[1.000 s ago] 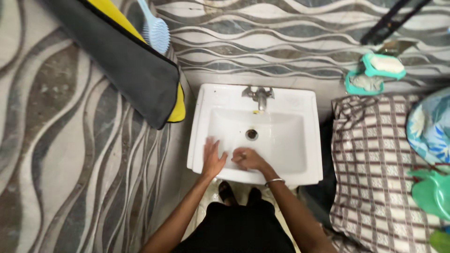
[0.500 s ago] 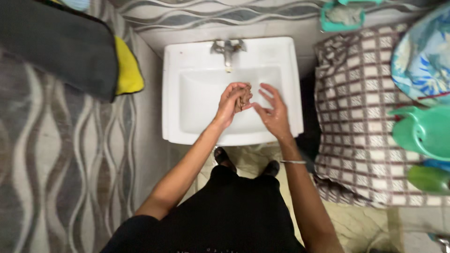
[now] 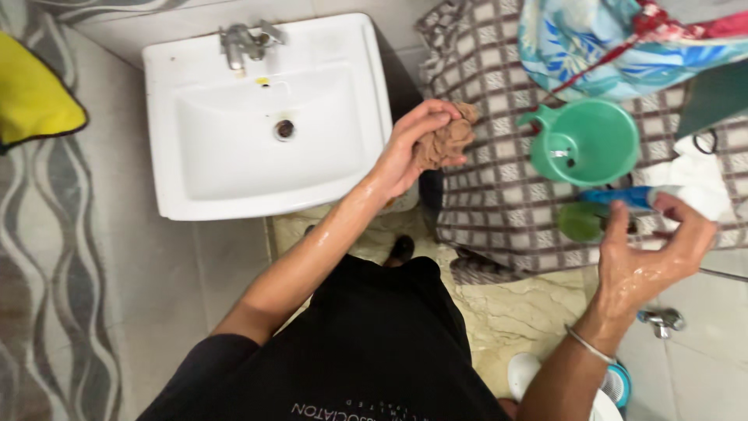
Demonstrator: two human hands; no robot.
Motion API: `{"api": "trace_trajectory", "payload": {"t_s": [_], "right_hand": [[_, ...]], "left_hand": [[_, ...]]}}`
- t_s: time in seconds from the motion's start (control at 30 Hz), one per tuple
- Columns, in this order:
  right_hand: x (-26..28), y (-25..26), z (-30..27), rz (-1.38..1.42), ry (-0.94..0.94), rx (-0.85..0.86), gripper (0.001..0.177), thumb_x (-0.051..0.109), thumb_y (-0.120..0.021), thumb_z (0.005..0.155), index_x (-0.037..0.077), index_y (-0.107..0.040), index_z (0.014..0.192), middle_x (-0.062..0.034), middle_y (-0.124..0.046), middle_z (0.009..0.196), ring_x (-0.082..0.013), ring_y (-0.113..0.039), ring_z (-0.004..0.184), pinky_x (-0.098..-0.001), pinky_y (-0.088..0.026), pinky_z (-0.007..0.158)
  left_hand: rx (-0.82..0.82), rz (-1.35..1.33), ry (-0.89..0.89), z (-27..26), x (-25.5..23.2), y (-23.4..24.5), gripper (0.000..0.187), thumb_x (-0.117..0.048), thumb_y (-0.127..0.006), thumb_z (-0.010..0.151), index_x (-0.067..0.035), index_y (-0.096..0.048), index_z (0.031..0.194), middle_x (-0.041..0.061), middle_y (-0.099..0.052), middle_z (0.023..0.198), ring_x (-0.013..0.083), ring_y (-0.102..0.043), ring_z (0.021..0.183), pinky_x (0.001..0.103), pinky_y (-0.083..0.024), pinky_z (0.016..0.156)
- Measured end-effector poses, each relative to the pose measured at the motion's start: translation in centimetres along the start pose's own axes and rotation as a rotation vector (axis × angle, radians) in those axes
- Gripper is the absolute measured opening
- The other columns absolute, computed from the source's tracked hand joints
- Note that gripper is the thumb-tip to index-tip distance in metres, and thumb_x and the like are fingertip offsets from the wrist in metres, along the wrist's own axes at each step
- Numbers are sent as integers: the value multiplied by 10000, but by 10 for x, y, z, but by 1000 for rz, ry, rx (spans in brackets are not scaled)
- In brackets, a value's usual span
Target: The person washes a green plastic cup under running water, then uses a cloth to wipe the sink basin and faucet. They rinse the cloth and continue scrubbing the sink surface and faucet area repeatedly.
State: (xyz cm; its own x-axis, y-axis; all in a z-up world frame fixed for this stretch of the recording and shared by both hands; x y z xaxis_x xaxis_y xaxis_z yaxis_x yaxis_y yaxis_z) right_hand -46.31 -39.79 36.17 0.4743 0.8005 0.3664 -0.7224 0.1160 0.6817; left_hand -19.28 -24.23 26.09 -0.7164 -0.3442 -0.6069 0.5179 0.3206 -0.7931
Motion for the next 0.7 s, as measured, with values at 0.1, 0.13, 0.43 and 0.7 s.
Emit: {"api": "trace_trajectory", "payload": {"t_s": [0.1,0.13,0.43,0.7], "right_hand": [[-28,11,-9,-172,127,98,470,-29,-903,664,-27,-698,1087,-202,-599,1065,-351,-614,983,-421,-538,808],[-36,9,-14,-205,166,136,488,-30,-886,591,-24,-713,1047,-216,-610,1037,-358,-629,949,-424,-554,791],[-106,-5,-47,39,-9,335,317,-6,-865,954,-12,-721,1236,-161,-721,1057,-205,-685,827,-329,-560,778],[24,-16,-2,157,74,387,359,42,-912,960,-16,-716,1255,-149,-697,979,-200,-637,770,-314,-522,704]], "left_hand": [[38,-4,37,15,36,-23,201,-200,-557,1085,-51,-603,1211,138,-629,1211,236,-685,1110,493,-649,915],[30,-4,48,17,43,-28,202,-198,-556,1077,-52,-600,1208,129,-626,1221,233,-685,1111,486,-647,910],[-26,46,-26,3,25,-22,203,-218,-551,1046,-63,-593,1168,125,-616,1251,252,-689,1138,465,-660,889],[-177,102,-162,-51,-46,53,229,-270,-558,1051,-77,-624,1156,112,-625,1256,248,-704,1108,445,-658,878]]}}
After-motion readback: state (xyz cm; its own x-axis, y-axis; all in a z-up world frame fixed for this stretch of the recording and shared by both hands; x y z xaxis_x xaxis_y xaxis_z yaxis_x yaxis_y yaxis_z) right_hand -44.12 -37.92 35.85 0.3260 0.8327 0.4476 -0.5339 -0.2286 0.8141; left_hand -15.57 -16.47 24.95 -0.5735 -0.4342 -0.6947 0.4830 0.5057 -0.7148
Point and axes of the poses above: each hand's wrist, its own z-axis towards the middle knuckle, its own y-axis out of the back of the hand, x = y × z, the point moved 4 cm from there along z, towards the middle knuckle
